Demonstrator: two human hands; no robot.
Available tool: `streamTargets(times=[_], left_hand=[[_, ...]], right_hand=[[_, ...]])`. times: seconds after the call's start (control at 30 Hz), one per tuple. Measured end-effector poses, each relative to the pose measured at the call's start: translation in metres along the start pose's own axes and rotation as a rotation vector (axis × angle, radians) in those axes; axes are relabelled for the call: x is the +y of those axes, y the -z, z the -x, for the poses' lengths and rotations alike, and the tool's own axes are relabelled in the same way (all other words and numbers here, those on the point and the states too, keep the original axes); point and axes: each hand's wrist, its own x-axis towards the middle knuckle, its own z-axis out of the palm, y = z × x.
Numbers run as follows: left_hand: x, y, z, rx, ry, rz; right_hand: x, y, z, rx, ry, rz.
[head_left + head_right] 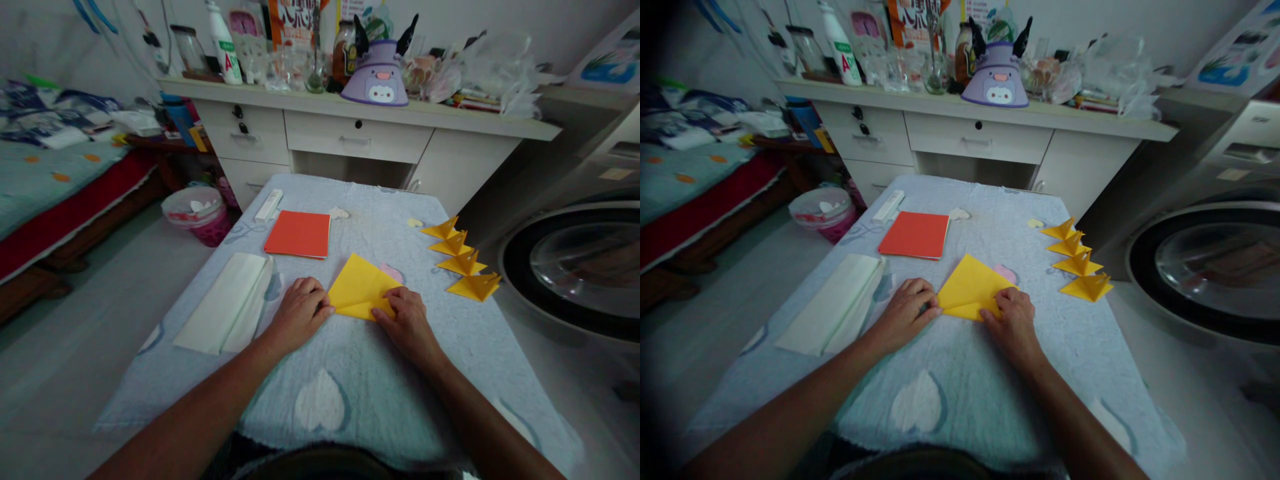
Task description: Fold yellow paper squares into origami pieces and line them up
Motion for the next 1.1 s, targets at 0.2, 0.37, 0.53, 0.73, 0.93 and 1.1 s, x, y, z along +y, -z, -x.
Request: streamTargets(times=[0.2,0.37,0.53,0.73,0.93,1.1], left_hand=[[-0.0013,-0.0013,-0.0004,0.002,-0.01,-0.013],[0.0027,-0.0024,-0.0005,0.001,0.021,-0.042],[0.0046,-0.0057,-0.0001,0.008,0.031,-0.096],[0.0056,-0.0066,-0.0009,0.002,0.038,-0.124],[0.0066,-0.0057,-0.0017,-0.023,0.049,-0.143],[0.0077,-0.0052,-0.001,-0.025,0.064,-0.146]], right_hand=[[-0.0005,-0.0022,0.0007,0.052,-0.002,-0.006],[-0.0024,-0.0023,0.0006,0.059,-0.023,0.014],[-0.0028,-0.0016,-0.0012,0.059,-0.041,0.018],[0.0026,0.0031,-0.0069,-0.02,-0.039,0.041],[0.0042,0.001,-0.0064,0.036,-0.065,0.066],[-0.0003,-0.0004,-0.0053,0.045,-0.114,0.098]])
